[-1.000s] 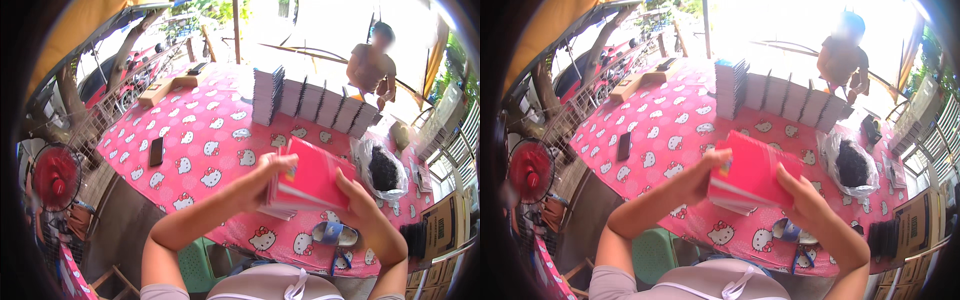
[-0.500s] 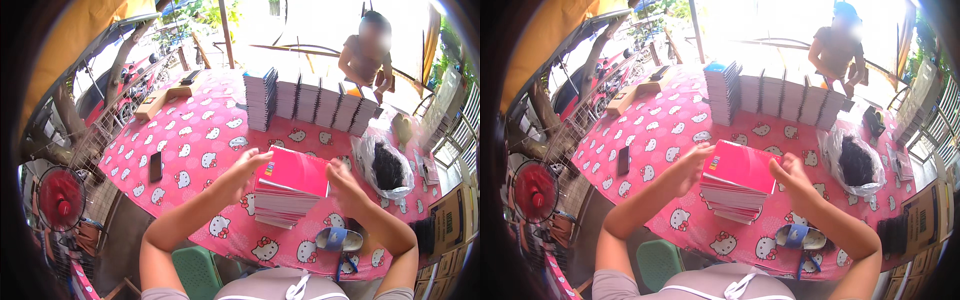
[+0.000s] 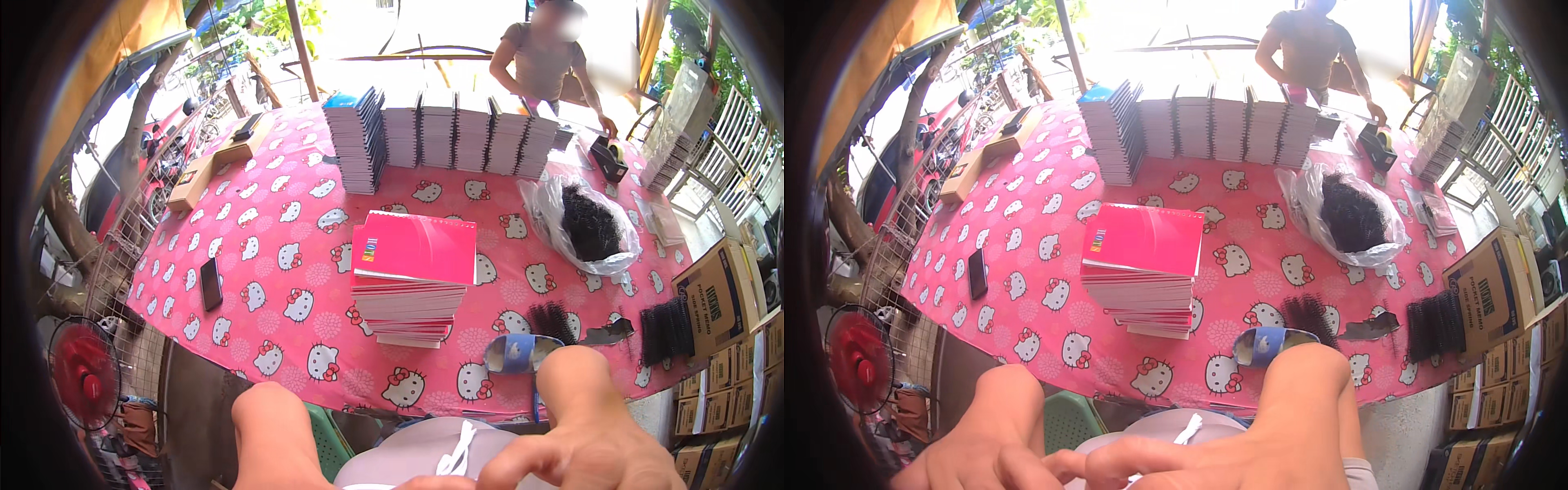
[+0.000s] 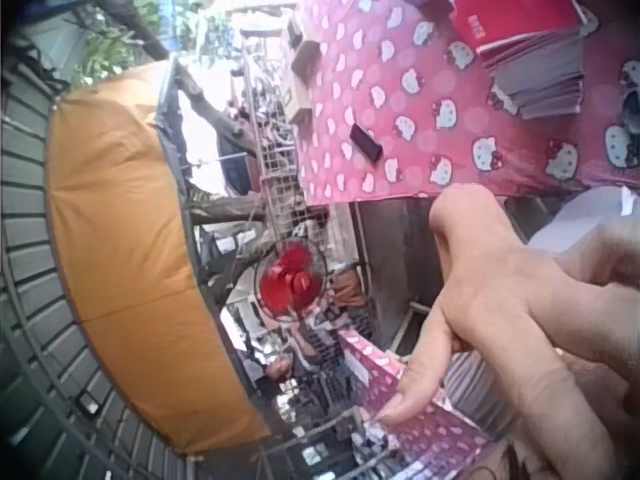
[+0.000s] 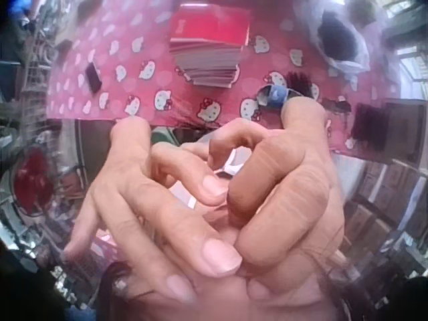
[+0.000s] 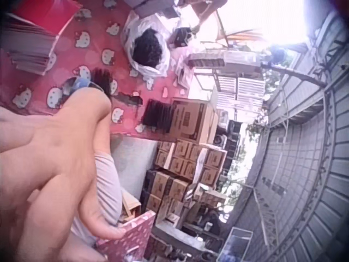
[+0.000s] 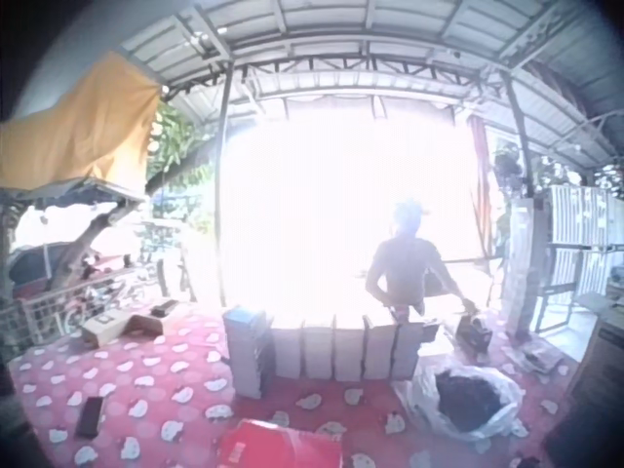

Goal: The person assembles notebooks by aligning stacks of blue and pink covers, inserting black wire spiral bindings through pre-punched holes by hand, and using a blue handheld tool to trim or secure the ends of the wire.

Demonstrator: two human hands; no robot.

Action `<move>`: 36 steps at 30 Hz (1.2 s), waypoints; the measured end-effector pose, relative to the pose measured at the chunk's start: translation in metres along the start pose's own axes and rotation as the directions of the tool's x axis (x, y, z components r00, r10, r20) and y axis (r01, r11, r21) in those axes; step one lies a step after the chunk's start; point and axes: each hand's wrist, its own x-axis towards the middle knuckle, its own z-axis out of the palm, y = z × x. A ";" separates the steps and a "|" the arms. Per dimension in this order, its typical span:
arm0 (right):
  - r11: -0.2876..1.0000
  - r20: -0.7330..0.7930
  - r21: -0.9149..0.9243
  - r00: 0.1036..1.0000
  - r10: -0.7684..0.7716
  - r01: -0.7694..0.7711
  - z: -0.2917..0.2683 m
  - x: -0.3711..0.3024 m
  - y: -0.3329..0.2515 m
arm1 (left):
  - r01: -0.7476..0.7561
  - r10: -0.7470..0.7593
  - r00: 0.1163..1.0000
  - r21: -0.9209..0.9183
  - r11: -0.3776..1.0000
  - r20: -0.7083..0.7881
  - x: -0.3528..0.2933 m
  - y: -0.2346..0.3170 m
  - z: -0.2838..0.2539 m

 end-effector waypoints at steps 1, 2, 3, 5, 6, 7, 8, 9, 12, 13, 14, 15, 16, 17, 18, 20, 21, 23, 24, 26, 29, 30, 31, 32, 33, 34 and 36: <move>0.997 -0.005 -0.045 0.998 0.058 -0.058 0.000 -0.002 -0.002 | 0.059 -0.059 0.998 -0.002 0.998 0.022 0.000 0.005 -0.003; 0.990 -0.009 -0.089 0.994 0.112 -0.112 -0.001 -0.004 -0.004 | 0.270 -0.273 0.960 0.050 0.962 0.069 0.001 0.038 -0.009; 0.999 0.003 -0.020 0.999 -0.042 0.042 0.001 0.001 0.002 | 0.335 -0.337 0.935 0.035 0.941 0.114 0.001 0.041 -0.012; 0.922 0.033 0.175 0.934 -0.357 0.346 0.008 0.020 0.030 | 0.332 -0.335 0.930 0.040 0.942 0.151 -0.008 0.041 -0.015; 0.835 0.027 0.272 0.864 -0.503 0.478 0.012 0.028 0.040 | 0.264 -0.266 0.956 0.035 0.964 0.122 -0.012 0.038 -0.011; 0.816 0.021 0.276 0.845 -0.534 0.508 0.014 0.028 0.039 | 0.194 -0.196 0.976 0.032 0.980 0.094 -0.016 0.034 -0.008; 0.794 0.018 0.278 0.824 -0.567 0.540 0.015 0.029 0.038 | 0.128 -0.130 0.991 0.044 0.991 0.029 -0.020 0.032 -0.001; 0.779 0.029 0.298 0.811 -0.585 0.551 0.016 0.030 0.036 | 0.141 -0.144 0.988 0.048 0.989 0.054 -0.019 0.035 -0.002; 0.786 0.123 0.251 0.787 -0.604 0.564 -0.001 0.031 0.030 | 0.318 -0.316 0.921 0.027 0.948 0.226 -0.003 0.055 -0.023; 0.783 0.164 0.228 0.770 -0.617 0.579 -0.010 0.032 0.030 | 0.392 -0.389 0.890 0.035 0.919 0.239 -0.002 0.065 -0.029; 0.782 0.215 0.188 0.752 -0.623 0.594 -0.022 0.032 0.030 | 0.459 -0.461 0.876 0.047 0.887 0.141 -0.004 0.079 -0.019; 0.790 0.272 0.175 0.742 -0.613 0.588 -0.032 0.034 0.039 | 0.479 -0.486 0.872 0.109 0.871 0.055 -0.007 0.093 -0.011; 0.821 0.345 0.106 0.754 -0.559 0.561 -0.042 0.037 0.051 | 0.502 -0.504 0.863 0.167 0.849 -0.036 -0.010 0.105 -0.001; 0.835 0.407 -0.144 0.800 -0.440 0.532 -0.062 0.028 0.042 | 0.504 -0.506 0.862 0.136 0.853 -0.023 -0.007 0.106 0.000; 0.830 0.428 -0.344 0.861 -0.277 0.438 -0.075 0.024 0.060 | 0.489 -0.503 0.864 0.191 0.851 0.030 -0.008 0.115 -0.007; 0.678 0.275 -0.733 0.936 0.218 0.058 -0.102 0.000 0.101 | 0.359 -0.390 0.909 0.198 0.912 0.145 -0.018 0.107 -0.018; 0.453 0.138 -0.891 0.934 0.329 -0.028 -0.119 -0.024 0.127 | 0.289 -0.325 0.923 0.184 0.939 0.208 -0.019 0.101 -0.023; 0.080 -0.122 -0.980 0.872 0.475 -0.181 -0.147 -0.074 0.174 | 0.198 -0.222 0.854 0.100 0.975 0.472 -0.002 0.091 -0.041; -0.052 -0.241 -0.966 0.806 0.540 -0.254 -0.159 -0.093 0.192 | 0.301 -0.364 0.814 0.208 0.931 0.452 0.005 0.091 -0.047; -0.026 -0.328 -0.913 0.697 0.637 -0.406 -0.174 -0.121 0.218 | 0.481 -0.617 0.686 0.397 0.782 0.384 0.017 0.092 -0.056; 0.042 -0.337 -0.871 0.657 0.675 -0.490 -0.182 -0.128 0.228 | 0.240 -0.517 0.843 0.755 0.610 0.150 0.003 0.048 -0.082; 0.084 -0.308 -0.873 0.678 0.668 -0.480 -0.184 -0.124 0.229 | 0.239 -0.588 0.806 0.874 0.422 0.064 0.013 0.042 -0.092; 0.295 -0.276 -0.839 0.826 0.492 -0.457 -0.183 -0.117 0.229 | 0.211 -0.651 0.759 0.951 0.226 -0.013 0.024 0.034 -0.104; 0.312 -0.371 -0.768 0.786 0.495 -0.559 -0.183 -0.103 0.229 | 0.157 -0.601 0.798 0.980 0.120 -0.054 0.023 0.018 -0.123; 0.350 -0.435 -0.687 0.746 0.504 -0.637 -0.172 -0.083 0.229 | 0.135 -0.573 0.813 0.991 0.023 -0.097 0.028 0.014 -0.137; 0.387 -0.460 -0.620 0.716 0.524 -0.682 -0.166 -0.076 0.239 | 0.121 -0.540 0.830 0.990 -0.070 -0.140 0.031 0.009 -0.153; 0.458 -0.473 -0.481 0.661 0.582 -0.748 -0.157 -0.057 0.291 | 0.219 -0.598 0.764 0.969 -0.114 -0.243 0.032 -0.004 -0.191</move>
